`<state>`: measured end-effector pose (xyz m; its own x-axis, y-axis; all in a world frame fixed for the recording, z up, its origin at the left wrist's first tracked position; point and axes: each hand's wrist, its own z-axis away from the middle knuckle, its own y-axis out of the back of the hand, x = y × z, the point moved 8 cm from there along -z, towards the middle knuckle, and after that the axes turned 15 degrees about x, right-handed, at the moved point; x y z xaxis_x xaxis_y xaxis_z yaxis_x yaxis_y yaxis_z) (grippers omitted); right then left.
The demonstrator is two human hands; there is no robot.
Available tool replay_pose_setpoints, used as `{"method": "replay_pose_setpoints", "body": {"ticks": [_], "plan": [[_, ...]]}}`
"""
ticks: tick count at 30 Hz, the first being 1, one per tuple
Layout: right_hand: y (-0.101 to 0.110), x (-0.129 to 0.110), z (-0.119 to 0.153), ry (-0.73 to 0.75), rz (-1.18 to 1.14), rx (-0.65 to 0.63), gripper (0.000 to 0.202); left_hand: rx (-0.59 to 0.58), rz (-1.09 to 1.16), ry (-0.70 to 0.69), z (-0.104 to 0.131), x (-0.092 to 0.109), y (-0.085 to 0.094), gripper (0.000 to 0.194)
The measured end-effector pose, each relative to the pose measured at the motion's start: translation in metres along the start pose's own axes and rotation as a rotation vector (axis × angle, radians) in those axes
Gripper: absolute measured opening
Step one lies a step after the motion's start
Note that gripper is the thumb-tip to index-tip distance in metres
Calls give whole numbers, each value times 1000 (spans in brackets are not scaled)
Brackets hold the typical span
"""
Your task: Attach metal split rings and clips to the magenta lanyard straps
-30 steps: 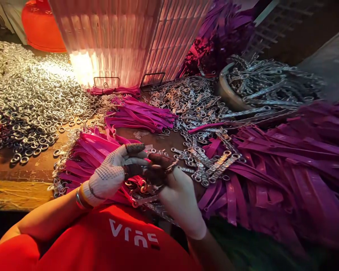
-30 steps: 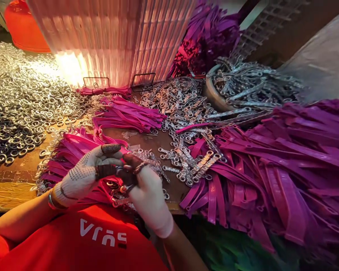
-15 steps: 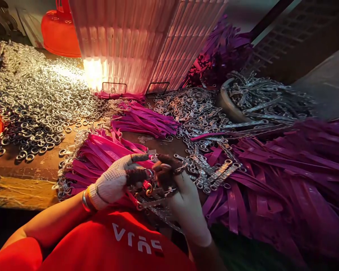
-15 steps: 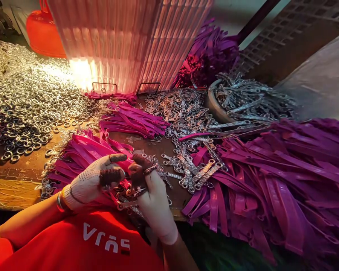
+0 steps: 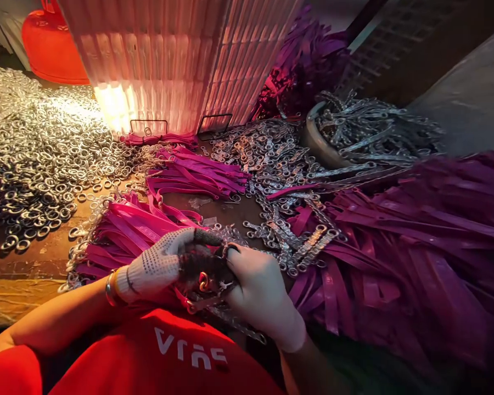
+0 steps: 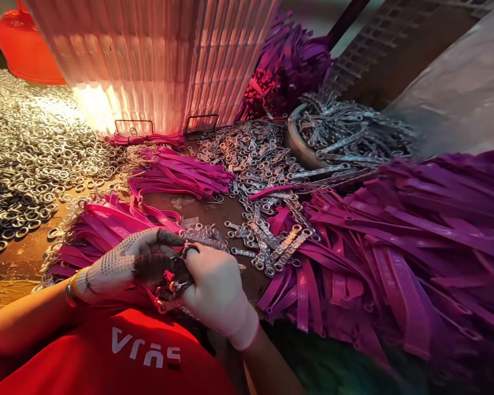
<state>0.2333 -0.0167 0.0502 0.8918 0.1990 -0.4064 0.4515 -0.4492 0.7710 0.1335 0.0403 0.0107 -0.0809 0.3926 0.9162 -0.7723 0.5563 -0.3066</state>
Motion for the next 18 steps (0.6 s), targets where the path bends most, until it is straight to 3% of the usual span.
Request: {"method": "replay_pose_setpoints", "body": {"ticks": [4,8,11,15,18], "plan": [[8,0,-5,60,179,100,13,12,-28,-6,-14,14,-13,27],[12,8,-6,-61,204,232,16,161,55,124,-33,19,-21,23],[18,19,-6,-103,275,262,19,184,-3,75,-53,26,-31,20],[24,40,-6,-37,460,179,12,53,-252,-111,-78,31,-50,21],[21,57,-3,-81,278,172,16,-92,-327,-157,-90,29,-70,27]]}}
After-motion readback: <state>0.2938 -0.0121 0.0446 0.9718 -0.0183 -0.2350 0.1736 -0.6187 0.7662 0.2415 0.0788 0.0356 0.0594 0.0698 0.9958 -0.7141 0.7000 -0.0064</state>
